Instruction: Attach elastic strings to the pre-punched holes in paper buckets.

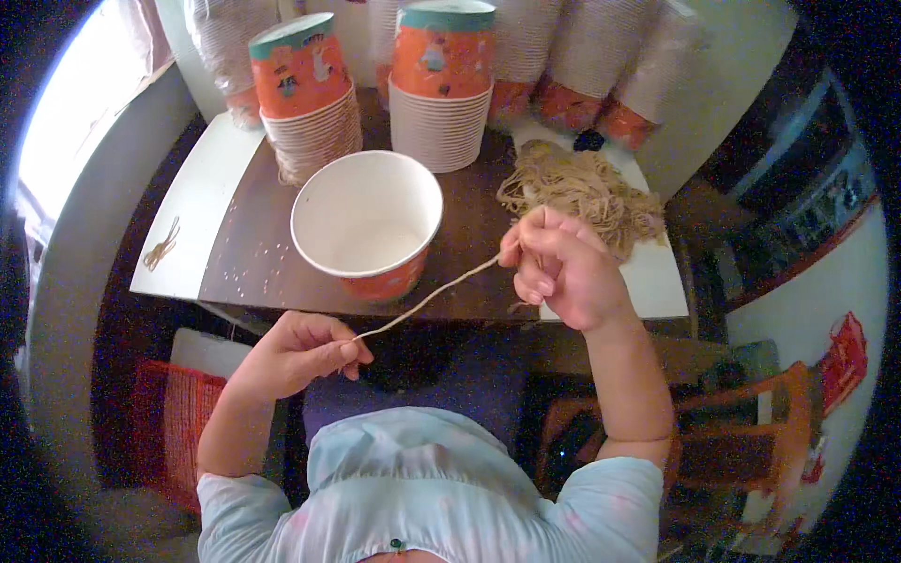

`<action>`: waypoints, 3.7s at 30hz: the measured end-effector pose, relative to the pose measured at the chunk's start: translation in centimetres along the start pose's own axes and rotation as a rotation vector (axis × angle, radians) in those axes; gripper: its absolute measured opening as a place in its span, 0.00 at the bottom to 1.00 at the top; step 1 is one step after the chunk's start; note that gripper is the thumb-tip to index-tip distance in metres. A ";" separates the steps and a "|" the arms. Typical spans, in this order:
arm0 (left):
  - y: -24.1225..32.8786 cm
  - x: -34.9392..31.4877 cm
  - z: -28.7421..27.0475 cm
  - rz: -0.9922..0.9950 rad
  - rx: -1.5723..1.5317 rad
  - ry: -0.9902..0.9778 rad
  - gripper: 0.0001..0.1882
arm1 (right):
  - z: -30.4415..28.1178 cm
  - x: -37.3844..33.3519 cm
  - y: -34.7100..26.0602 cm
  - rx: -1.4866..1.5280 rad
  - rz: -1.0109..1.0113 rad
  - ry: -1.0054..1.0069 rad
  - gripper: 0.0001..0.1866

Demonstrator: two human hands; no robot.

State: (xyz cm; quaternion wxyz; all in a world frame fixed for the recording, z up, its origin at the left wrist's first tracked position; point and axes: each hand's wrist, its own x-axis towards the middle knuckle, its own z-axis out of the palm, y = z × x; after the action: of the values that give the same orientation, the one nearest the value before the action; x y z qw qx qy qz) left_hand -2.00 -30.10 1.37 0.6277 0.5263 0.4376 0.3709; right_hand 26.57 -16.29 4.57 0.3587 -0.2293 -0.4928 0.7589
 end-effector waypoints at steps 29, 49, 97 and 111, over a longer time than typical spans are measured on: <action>-5.2 2.2 1.0 -0.221 -0.577 0.030 0.15 | 6.3 -1.0 10.9 -0.899 -0.468 0.179 0.05; -2.6 0.1 2.5 0.184 0.279 0.254 0.05 | 7.7 -1.5 11.7 -0.074 0.189 -0.125 0.18; -0.8 7.4 -12.1 0.309 0.358 0.630 0.11 | 9.6 19.2 6.8 -1.212 -0.229 -0.246 0.06; 1.1 6.3 -9.5 0.200 0.757 0.635 0.09 | 10.1 18.7 6.2 -1.224 -0.195 -0.326 0.07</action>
State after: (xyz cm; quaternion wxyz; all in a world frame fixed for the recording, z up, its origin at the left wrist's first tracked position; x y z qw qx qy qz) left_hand -8.77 -20.92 0.83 0.1902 0.6175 0.6582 0.3864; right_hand 5.56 -9.37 3.19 0.1506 -0.2284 -0.9036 0.3295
